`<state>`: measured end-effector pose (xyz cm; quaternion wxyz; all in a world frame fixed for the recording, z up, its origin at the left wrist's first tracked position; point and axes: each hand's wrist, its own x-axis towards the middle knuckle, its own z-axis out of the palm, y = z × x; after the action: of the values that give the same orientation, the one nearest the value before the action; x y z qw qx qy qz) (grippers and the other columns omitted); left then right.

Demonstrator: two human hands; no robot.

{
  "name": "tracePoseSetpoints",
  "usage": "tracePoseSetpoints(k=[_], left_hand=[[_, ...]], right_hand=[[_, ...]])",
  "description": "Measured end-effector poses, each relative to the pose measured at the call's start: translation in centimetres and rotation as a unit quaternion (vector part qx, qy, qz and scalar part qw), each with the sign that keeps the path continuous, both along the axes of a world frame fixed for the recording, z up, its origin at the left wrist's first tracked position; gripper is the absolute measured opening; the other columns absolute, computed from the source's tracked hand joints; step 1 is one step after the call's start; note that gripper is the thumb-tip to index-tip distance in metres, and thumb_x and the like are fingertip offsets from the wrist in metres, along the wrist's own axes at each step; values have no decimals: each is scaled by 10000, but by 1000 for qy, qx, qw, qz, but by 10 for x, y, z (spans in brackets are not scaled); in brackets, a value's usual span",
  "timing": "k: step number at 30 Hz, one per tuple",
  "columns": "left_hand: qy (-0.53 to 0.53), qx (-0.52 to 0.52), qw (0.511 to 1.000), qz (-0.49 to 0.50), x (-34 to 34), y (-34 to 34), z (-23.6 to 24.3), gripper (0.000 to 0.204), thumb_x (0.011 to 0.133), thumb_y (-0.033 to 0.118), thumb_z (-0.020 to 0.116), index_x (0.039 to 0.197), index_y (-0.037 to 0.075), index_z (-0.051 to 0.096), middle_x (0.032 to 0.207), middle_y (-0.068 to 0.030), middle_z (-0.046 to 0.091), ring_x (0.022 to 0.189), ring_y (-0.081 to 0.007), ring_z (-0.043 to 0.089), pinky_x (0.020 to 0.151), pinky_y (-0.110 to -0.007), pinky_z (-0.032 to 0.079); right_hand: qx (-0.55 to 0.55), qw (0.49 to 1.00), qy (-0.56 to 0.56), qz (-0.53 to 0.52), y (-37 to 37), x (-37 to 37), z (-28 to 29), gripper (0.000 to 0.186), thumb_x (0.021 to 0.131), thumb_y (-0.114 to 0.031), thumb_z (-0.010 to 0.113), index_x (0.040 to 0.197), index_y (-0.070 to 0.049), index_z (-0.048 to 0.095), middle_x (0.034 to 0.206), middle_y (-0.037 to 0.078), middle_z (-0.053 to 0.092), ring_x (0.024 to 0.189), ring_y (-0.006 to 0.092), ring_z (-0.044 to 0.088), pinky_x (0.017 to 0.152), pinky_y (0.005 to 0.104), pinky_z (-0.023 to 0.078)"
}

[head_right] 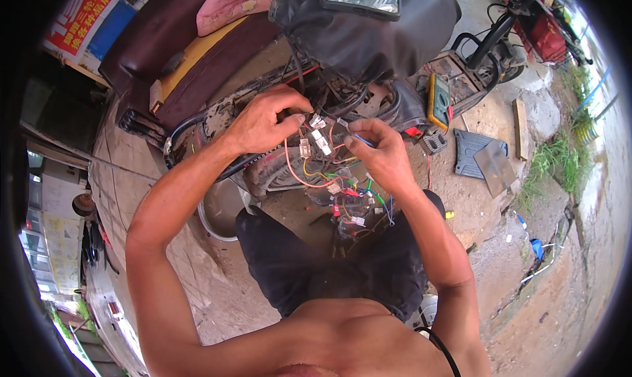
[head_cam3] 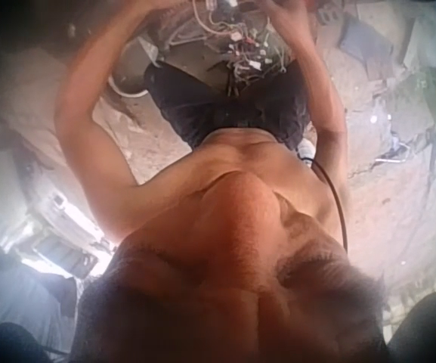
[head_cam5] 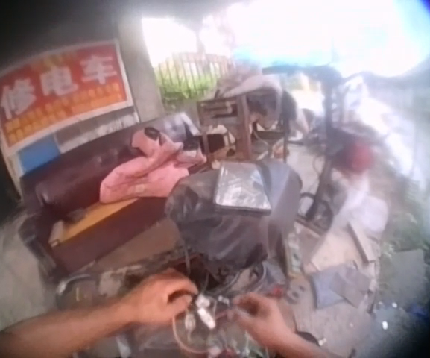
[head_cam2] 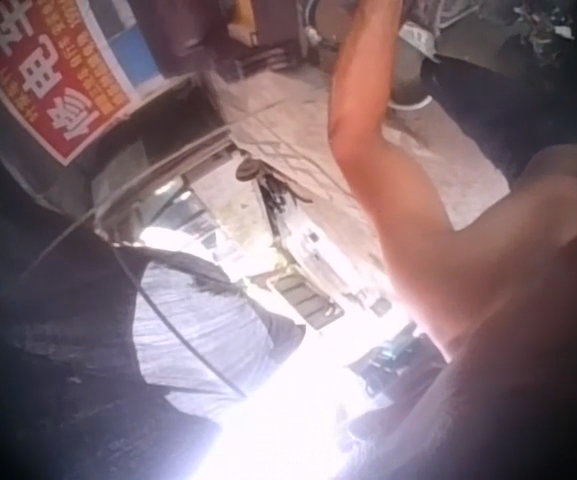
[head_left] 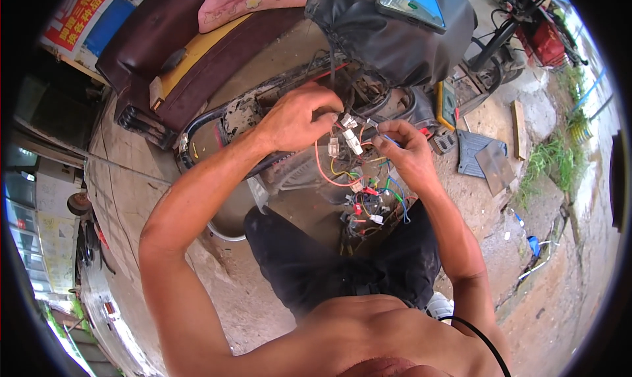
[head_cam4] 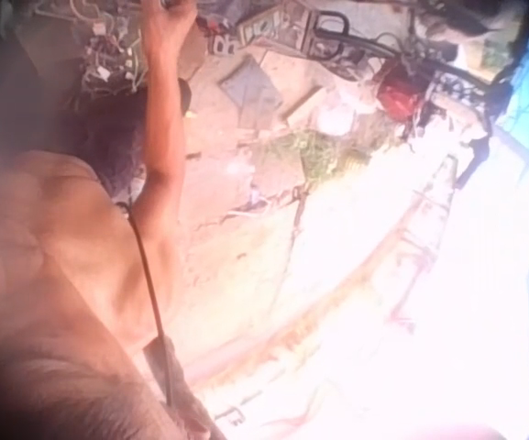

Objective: The person repairs electric scooter wiring by cutting and stripping wires using pliers, connecting wire ends together by hand, and plugging wire harness connectors into each other.

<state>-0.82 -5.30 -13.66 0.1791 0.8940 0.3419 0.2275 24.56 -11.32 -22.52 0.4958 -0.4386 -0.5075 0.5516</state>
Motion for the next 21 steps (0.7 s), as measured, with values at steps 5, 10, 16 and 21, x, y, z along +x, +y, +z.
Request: tracePoseSetpoints(k=[5,10,16,21], left_hand=[[-60,-84,992,68,3,0,-4,201,891,23,614,1068,3,705,1004,-137,698,906,-263,678,791,-372,540],[-46,27,992,111,0,6,-1,200,901,40,590,1049,21,723,1016,-160,706,949,-328,677,852,-407,531],[-22,18,991,128,0,7,1,196,917,51,599,1072,19,716,1029,-158,706,956,-313,685,860,-376,526],[-47,-38,991,118,1,6,1,204,929,45,585,1083,9,713,1046,-160,726,950,-280,707,863,-371,538]], right_hand=[[-24,998,52,8,8,2,12,225,924,-134,745,1095,2,692,910,-22,676,815,41,578,734,217,457],[0,999,33,-24,15,2,30,171,938,-138,704,1055,-12,710,851,-59,640,731,17,512,641,197,390],[-36,994,106,-6,21,2,26,188,936,-212,733,1087,-102,706,865,-86,620,619,-19,418,510,179,262],[-89,988,127,-10,20,3,25,176,938,-131,716,1098,-65,687,859,-68,634,595,-15,417,500,185,281]])
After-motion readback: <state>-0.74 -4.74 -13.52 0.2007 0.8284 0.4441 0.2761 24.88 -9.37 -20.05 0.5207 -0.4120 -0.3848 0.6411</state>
